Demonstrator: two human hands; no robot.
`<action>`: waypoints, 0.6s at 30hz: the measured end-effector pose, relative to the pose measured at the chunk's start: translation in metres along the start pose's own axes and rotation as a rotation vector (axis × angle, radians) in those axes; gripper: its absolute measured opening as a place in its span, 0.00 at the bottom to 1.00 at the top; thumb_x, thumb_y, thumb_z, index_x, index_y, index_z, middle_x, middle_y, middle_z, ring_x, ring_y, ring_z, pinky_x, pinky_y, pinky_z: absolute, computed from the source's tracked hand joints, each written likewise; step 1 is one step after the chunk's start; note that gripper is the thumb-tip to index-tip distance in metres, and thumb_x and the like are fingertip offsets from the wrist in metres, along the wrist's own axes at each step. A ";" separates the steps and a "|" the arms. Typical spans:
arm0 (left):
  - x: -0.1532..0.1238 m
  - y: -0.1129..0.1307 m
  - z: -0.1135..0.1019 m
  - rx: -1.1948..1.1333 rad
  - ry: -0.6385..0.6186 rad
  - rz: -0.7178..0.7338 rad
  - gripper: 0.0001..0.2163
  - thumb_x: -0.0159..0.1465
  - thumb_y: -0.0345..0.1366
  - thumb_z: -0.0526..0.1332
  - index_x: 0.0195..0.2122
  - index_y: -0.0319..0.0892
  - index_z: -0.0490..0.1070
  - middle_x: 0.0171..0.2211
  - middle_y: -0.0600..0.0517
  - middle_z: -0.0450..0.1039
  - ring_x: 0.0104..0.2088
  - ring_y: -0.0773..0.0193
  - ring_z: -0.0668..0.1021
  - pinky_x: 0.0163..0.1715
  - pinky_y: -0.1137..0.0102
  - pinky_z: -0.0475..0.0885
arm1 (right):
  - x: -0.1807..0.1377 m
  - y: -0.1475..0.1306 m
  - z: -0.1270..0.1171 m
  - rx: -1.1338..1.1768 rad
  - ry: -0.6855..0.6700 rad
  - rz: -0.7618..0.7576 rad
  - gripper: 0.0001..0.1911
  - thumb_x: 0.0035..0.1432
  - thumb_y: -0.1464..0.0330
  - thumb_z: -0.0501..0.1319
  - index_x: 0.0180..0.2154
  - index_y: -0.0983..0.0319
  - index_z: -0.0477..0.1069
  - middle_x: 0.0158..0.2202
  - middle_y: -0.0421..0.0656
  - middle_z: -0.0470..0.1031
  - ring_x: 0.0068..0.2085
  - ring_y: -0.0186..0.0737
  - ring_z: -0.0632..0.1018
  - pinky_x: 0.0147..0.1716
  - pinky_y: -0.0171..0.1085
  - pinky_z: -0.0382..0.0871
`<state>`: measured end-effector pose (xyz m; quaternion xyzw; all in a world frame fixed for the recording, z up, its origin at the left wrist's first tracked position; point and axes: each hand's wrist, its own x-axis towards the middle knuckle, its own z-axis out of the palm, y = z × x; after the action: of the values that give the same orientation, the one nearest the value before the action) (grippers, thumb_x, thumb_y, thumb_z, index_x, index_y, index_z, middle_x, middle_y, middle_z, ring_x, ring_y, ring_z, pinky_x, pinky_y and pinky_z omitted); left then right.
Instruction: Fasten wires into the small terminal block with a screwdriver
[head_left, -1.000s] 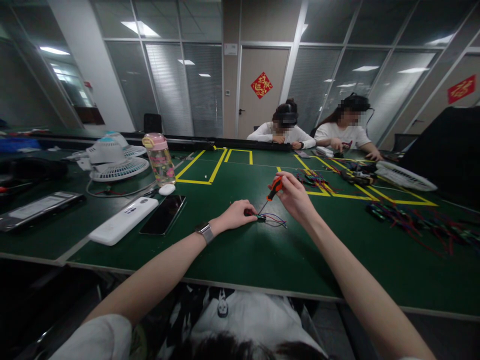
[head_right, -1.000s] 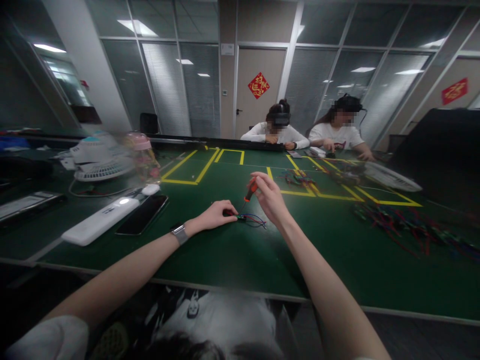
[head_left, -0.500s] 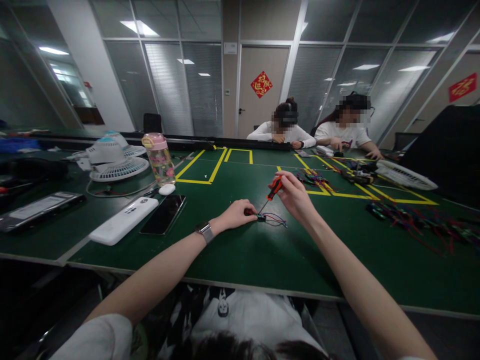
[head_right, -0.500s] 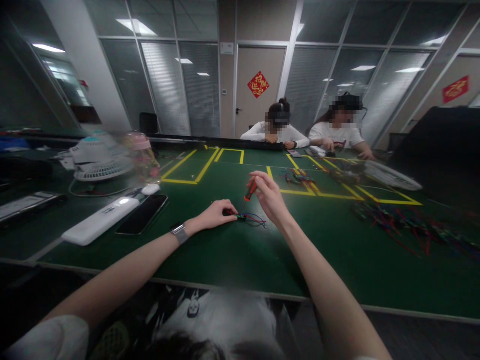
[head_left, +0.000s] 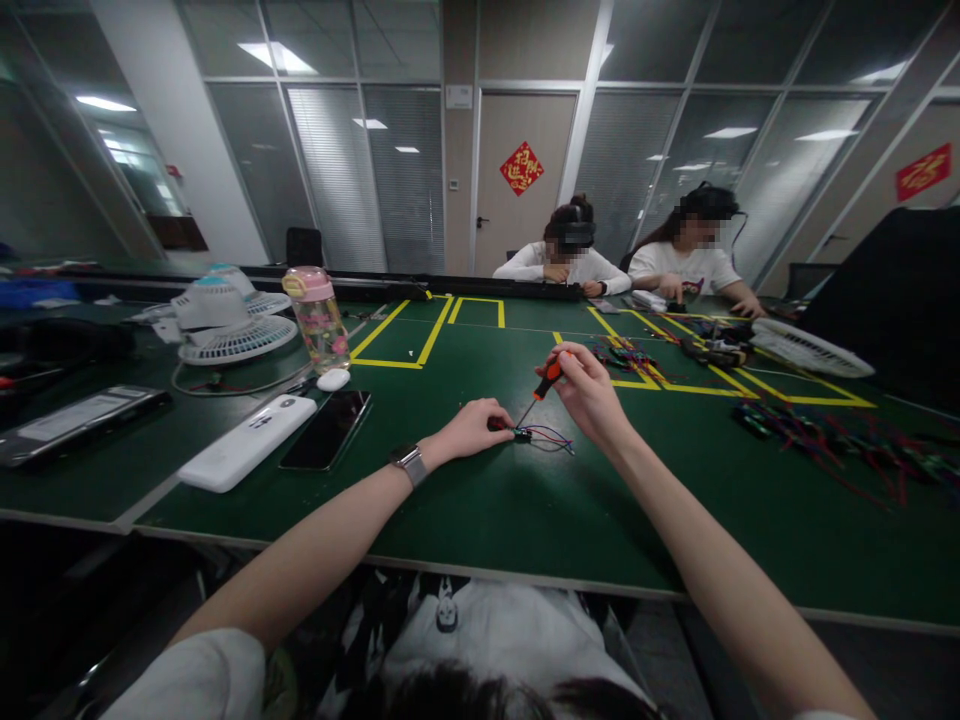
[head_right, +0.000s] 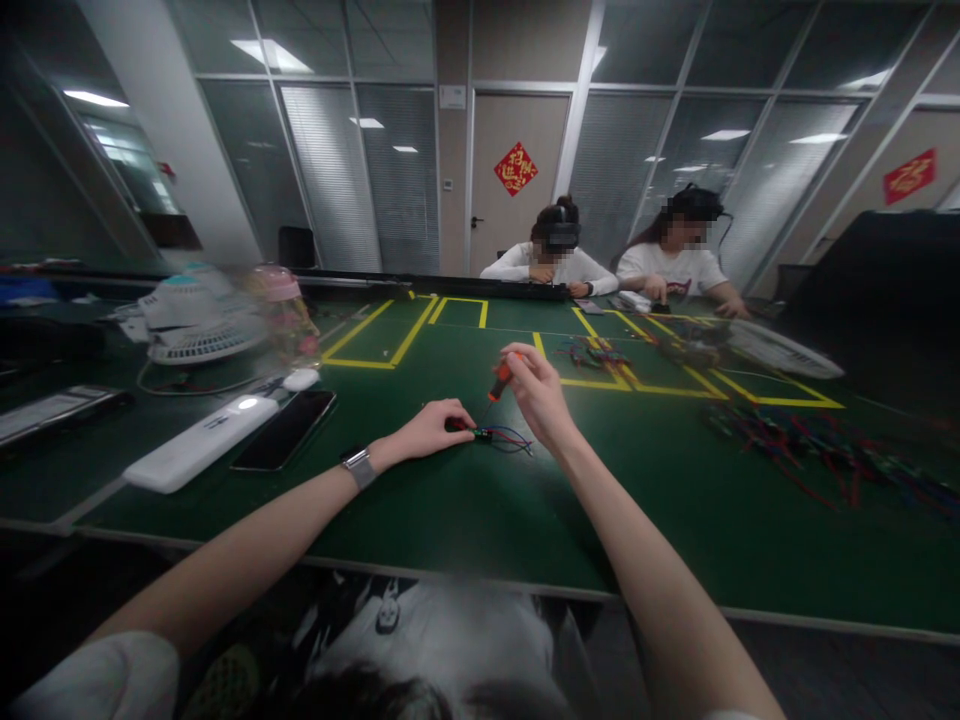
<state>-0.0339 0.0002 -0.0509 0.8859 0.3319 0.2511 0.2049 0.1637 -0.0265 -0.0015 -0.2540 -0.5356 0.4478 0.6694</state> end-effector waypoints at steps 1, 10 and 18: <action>0.000 -0.001 0.000 -0.003 0.002 0.003 0.07 0.62 0.37 0.66 0.38 0.41 0.78 0.37 0.50 0.74 0.38 0.61 0.76 0.40 0.69 0.69 | 0.000 0.000 -0.001 0.002 -0.004 0.011 0.10 0.52 0.58 0.69 0.36 0.54 0.76 0.32 0.38 0.74 0.36 0.37 0.76 0.47 0.42 0.72; 0.000 -0.002 0.001 0.002 0.019 0.008 0.06 0.61 0.36 0.66 0.37 0.41 0.78 0.37 0.50 0.74 0.37 0.62 0.76 0.40 0.70 0.68 | -0.001 -0.004 0.003 0.089 -0.034 0.060 0.12 0.51 0.59 0.70 0.39 0.52 0.75 0.34 0.38 0.77 0.39 0.37 0.78 0.47 0.41 0.72; 0.000 0.001 0.000 0.001 0.005 -0.008 0.06 0.61 0.37 0.66 0.37 0.41 0.78 0.37 0.50 0.74 0.38 0.61 0.76 0.41 0.69 0.69 | 0.000 -0.001 0.000 0.088 -0.014 0.074 0.12 0.51 0.57 0.69 0.36 0.53 0.75 0.35 0.38 0.76 0.38 0.37 0.76 0.47 0.42 0.73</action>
<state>-0.0334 -0.0005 -0.0505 0.8840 0.3360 0.2525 0.2044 0.1636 -0.0270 -0.0004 -0.2409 -0.5102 0.4973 0.6591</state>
